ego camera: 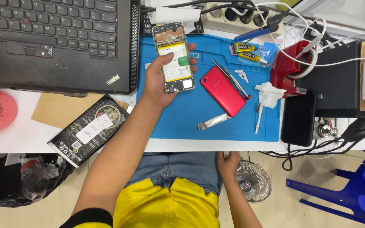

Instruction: A technician disassembles a mobile phone using a precision screwdriver and prying tools on a repair bench.

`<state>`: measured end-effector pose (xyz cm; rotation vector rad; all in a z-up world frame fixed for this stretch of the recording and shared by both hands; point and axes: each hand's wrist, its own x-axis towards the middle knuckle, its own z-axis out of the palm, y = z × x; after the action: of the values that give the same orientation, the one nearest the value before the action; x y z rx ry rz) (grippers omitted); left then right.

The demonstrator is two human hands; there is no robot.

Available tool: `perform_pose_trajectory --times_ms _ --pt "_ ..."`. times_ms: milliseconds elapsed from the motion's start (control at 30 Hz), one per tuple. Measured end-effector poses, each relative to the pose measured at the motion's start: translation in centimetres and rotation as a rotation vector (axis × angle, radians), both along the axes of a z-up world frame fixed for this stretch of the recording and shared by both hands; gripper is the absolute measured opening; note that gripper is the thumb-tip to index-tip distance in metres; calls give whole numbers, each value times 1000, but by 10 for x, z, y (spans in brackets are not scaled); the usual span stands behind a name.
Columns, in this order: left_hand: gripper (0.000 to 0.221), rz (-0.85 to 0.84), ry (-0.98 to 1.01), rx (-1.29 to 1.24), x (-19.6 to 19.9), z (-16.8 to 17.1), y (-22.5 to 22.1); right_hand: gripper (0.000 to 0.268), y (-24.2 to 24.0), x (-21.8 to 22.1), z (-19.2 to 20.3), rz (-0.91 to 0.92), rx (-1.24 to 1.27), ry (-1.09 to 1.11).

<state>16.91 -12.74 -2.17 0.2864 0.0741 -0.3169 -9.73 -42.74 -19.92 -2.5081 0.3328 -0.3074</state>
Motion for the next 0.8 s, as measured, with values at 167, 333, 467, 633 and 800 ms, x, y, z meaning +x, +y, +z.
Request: perform_pose_trajectory --times_ms 167,333,467,633,800 --pt "59 31 -29 24 2 0 3 22 30 -7 62 -59 284 -210" --pt "61 8 -27 31 2 4 1 49 17 -35 73 -563 896 21" --pt "61 5 -31 27 2 3 1 52 29 -30 100 59 -235 188" --pt "59 10 -68 38 2 2 0 32 31 5 66 356 -604 300" --pt "48 14 -122 53 5 -11 -3 33 65 33 76 519 -437 393"
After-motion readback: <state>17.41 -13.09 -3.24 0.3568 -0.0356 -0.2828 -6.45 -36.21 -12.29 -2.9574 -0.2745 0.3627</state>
